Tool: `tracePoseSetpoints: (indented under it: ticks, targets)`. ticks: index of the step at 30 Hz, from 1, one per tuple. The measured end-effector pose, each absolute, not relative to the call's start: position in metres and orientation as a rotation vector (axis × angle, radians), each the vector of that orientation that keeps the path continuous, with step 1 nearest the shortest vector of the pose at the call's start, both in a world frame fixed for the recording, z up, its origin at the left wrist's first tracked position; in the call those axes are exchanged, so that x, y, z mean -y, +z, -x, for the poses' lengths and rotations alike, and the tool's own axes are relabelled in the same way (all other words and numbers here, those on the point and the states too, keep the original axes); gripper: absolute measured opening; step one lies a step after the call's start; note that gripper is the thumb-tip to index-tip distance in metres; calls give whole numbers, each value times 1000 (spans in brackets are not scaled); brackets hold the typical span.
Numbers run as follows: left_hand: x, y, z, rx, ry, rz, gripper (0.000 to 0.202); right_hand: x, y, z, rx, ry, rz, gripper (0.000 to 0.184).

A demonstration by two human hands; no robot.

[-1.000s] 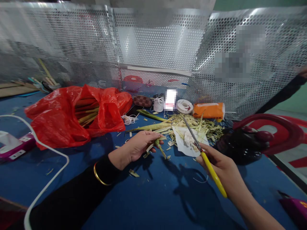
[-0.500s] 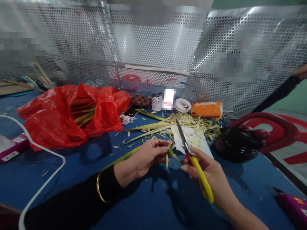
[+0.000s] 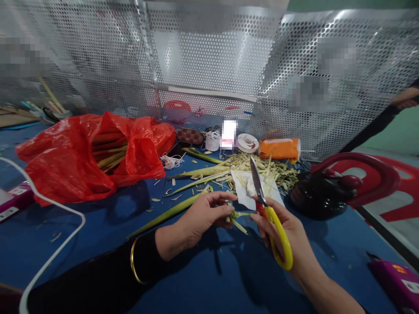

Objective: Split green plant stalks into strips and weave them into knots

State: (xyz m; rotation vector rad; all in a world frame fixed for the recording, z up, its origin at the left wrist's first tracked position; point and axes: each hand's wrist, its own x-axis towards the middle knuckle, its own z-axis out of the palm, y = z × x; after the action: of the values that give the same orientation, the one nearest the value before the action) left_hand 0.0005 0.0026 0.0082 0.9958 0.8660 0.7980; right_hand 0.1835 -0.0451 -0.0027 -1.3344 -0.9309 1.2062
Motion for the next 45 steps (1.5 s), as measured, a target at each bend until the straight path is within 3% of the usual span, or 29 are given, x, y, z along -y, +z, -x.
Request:
tracePoseSetpoints:
  ticks: [6, 10, 17, 23, 30, 45]
  targets:
    - [0, 11, -3, -1016, 903, -907, 22, 51, -7, -185, 1028, 942, 1298, 62]
    - [2, 10, -6, -1084, 914, -913, 21, 53, -10, -181, 1124, 983, 1246, 59]
    - [10, 4, -10, -1048, 747, -895, 30, 53, -7, -173, 1139, 977, 1245, 49]
    - [6, 5, -6, -1007, 671, -1133, 45, 51, -3, -179, 1007, 1189, 1296, 59]
    - [7, 3, -5, -902, 645, -1478, 18, 52, 0, -177, 973, 1325, 1249, 60]
    - [10, 7, -7, -937, 518, -1159, 18, 47, -3, -176, 995, 1222, 1293, 57]
